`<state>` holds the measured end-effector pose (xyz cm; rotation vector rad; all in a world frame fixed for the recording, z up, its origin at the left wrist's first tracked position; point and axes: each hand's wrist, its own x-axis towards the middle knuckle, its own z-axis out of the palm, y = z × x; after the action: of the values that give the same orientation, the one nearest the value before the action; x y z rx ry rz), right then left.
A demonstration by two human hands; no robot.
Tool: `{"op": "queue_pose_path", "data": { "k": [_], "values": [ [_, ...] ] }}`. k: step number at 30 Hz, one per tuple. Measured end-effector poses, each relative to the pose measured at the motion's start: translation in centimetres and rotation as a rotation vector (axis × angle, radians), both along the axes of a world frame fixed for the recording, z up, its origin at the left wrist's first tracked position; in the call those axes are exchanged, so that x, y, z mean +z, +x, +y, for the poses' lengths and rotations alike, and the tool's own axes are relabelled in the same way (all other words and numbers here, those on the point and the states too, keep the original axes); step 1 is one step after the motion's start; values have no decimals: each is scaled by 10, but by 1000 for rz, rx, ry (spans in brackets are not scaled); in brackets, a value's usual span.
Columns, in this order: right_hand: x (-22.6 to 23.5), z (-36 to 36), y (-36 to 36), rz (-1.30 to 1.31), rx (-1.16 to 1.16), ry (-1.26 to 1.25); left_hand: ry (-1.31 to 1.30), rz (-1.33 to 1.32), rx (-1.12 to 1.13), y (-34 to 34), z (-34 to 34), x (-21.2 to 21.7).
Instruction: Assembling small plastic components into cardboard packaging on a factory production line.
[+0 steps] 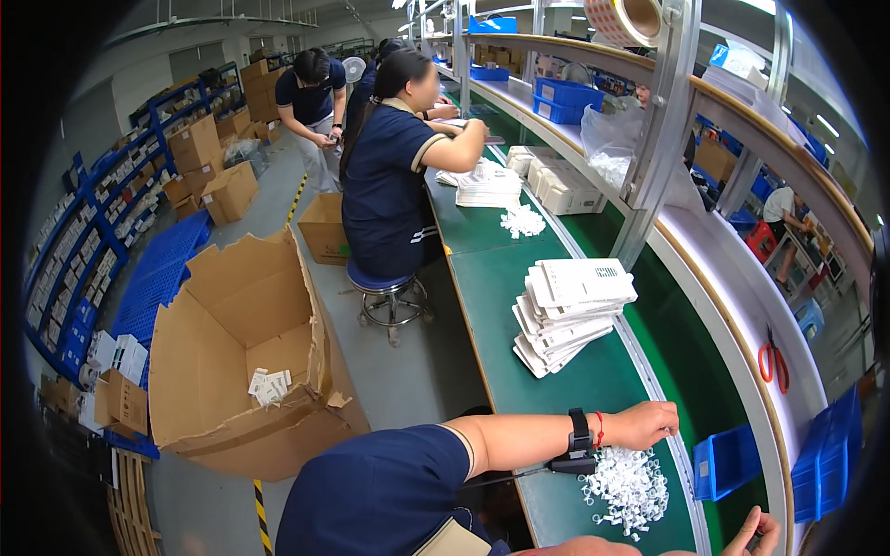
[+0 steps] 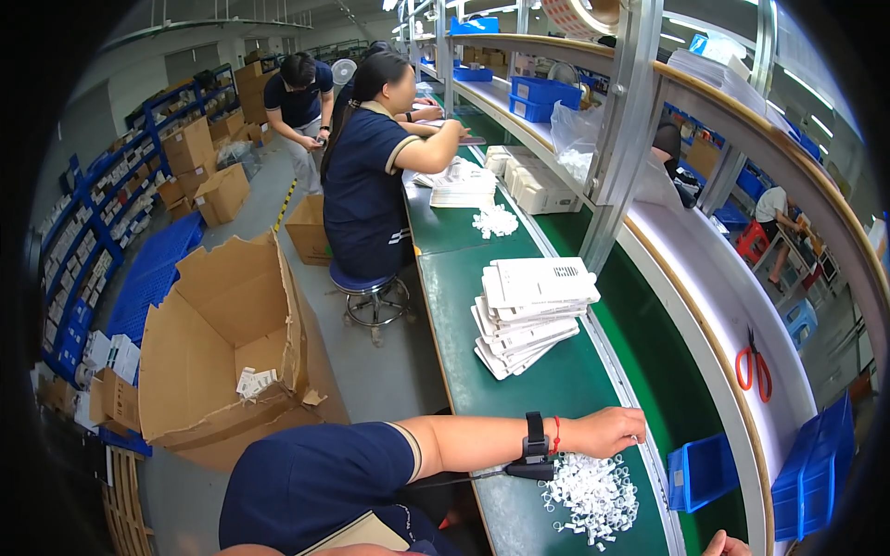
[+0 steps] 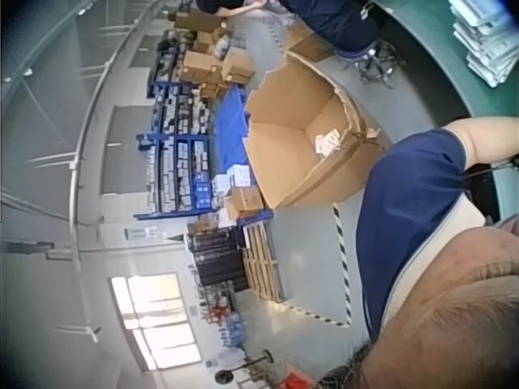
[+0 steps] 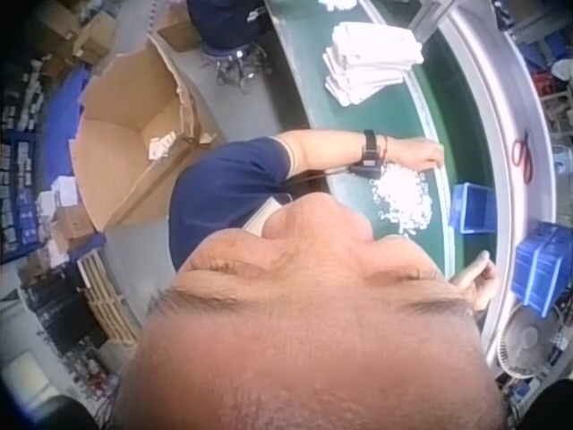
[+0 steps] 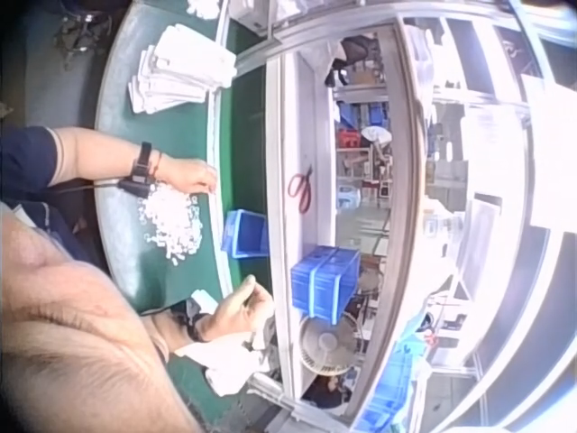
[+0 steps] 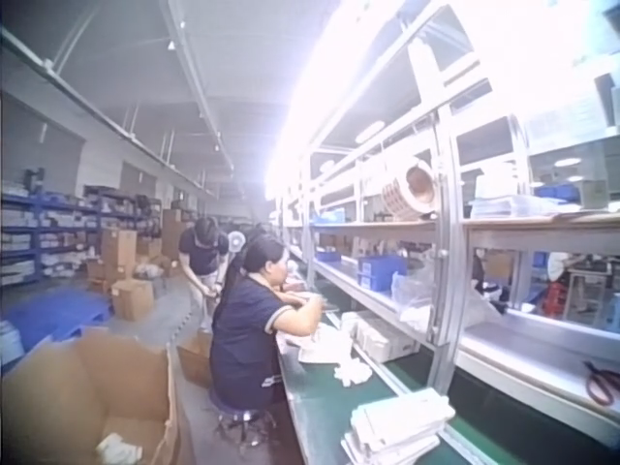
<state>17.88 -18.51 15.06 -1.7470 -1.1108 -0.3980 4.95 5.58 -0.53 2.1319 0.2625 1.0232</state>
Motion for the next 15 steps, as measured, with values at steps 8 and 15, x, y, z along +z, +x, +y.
{"op": "queue_pose_path", "data": {
  "k": [8, 15],
  "values": [
    [1, 3, 4, -72, -65, -3, 35, 20, 33, 0, 0, -2],
    [-34, -35, 42, 134, -200, -439, 46, 34, 25, -2, -5, 5]
  ]
}}
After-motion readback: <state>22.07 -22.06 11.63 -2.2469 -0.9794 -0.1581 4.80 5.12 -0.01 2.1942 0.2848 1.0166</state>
